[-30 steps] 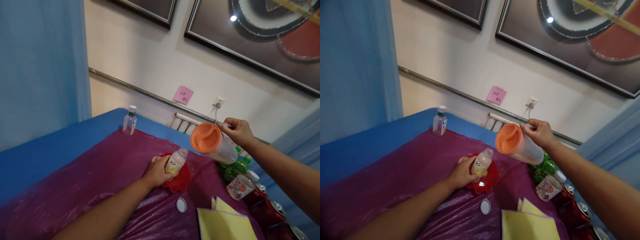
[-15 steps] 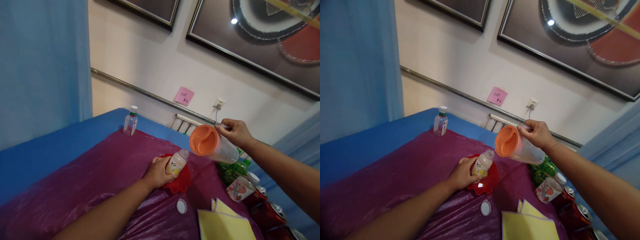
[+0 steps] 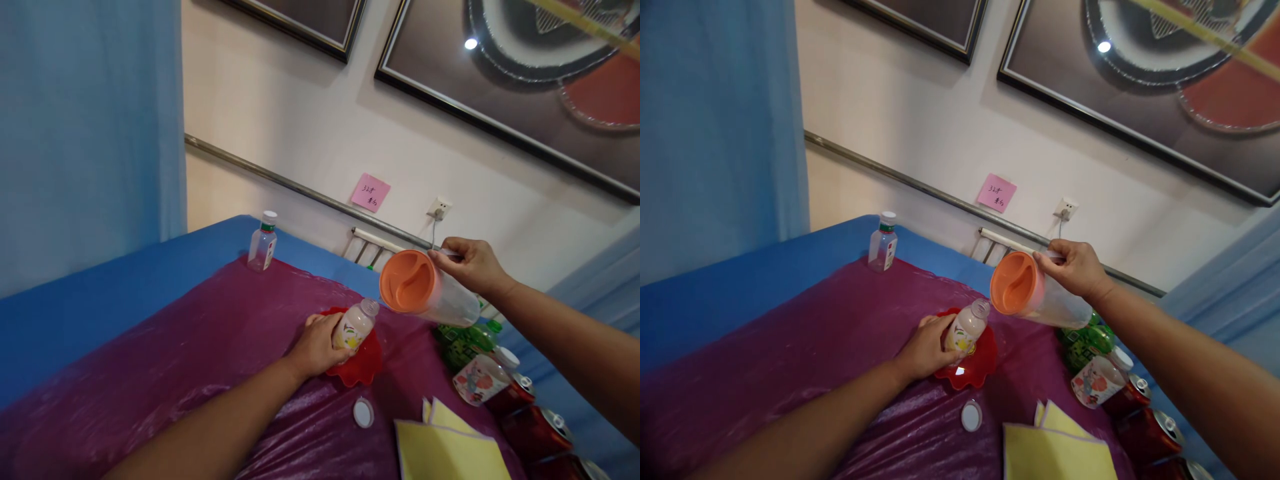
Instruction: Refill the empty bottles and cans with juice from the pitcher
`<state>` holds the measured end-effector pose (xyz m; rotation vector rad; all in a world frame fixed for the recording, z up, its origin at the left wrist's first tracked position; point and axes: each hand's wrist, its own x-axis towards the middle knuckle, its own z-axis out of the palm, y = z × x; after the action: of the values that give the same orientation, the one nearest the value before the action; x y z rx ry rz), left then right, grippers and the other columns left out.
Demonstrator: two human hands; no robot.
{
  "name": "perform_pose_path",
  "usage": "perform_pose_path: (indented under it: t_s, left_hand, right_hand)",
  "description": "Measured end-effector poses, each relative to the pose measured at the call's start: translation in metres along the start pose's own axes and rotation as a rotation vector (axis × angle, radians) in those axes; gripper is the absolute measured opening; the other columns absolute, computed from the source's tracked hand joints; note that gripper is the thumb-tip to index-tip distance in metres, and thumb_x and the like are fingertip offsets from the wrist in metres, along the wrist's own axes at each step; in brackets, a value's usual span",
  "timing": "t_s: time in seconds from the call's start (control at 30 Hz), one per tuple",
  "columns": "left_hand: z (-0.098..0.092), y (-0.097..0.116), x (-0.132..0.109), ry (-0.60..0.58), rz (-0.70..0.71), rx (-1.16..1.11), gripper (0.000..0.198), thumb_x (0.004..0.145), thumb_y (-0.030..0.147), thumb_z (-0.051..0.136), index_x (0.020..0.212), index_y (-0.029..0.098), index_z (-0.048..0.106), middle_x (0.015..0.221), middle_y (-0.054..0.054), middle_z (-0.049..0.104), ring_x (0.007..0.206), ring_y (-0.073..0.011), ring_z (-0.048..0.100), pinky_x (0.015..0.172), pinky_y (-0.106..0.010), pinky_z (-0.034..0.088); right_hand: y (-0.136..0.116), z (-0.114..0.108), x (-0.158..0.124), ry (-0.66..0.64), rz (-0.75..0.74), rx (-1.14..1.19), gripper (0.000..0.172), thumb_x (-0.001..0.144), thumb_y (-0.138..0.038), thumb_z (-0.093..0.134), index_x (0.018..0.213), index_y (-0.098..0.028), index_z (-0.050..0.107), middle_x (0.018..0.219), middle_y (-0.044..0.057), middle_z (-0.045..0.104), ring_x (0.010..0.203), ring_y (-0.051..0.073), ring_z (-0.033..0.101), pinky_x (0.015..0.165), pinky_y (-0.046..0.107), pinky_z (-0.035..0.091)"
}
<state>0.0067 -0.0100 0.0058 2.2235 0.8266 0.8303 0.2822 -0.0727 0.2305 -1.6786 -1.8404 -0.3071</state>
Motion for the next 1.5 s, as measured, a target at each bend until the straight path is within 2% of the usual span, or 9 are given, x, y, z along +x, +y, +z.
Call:
perform_pose_path:
  t_s: [0.37,0.8,1.5]
  left_hand:
    - [-0.001,0.001,0.0,0.0,-0.008,-0.006,0.049,0.071,0.045,0.081,0.115,0.028,0.067,0.116,-0.003,0.076,0.109,-0.0319,0.067,0.1,-0.043,0.042]
    - [-0.002,0.001,-0.001,-0.021,0.005,-0.014,0.05,0.071,0.041,0.082,0.117,0.027,0.067,0.122,-0.004,0.075,0.112,-0.0324,0.067,0.104,-0.044,0.039]
    - [-0.002,0.001,-0.001,-0.035,-0.011,-0.011,0.053,0.071,0.041,0.083,0.118,0.026,0.066,0.121,-0.003,0.074,0.112,-0.0316,0.066,0.102,-0.042,0.039]
  right_hand:
    - [-0.008,-0.001,0.003,-0.022,-0.014,0.005,0.055,0.081,-0.063,0.064,0.053,-0.023,0.039,0.05,-0.004,0.033,0.05,0.01,0.03,0.046,0.027,0.022]
    - [-0.009,-0.007,0.004,-0.034,-0.027,-0.036,0.05,0.083,-0.061,0.063,0.055,-0.023,0.045,0.051,-0.003,0.035,0.052,0.011,0.032,0.047,0.026,0.025]
    - [-0.01,-0.01,0.004,-0.039,-0.038,-0.081,0.049,0.084,-0.059,0.061,0.057,-0.023,0.043,0.051,-0.004,0.034,0.051,0.011,0.032,0.048,0.026,0.025]
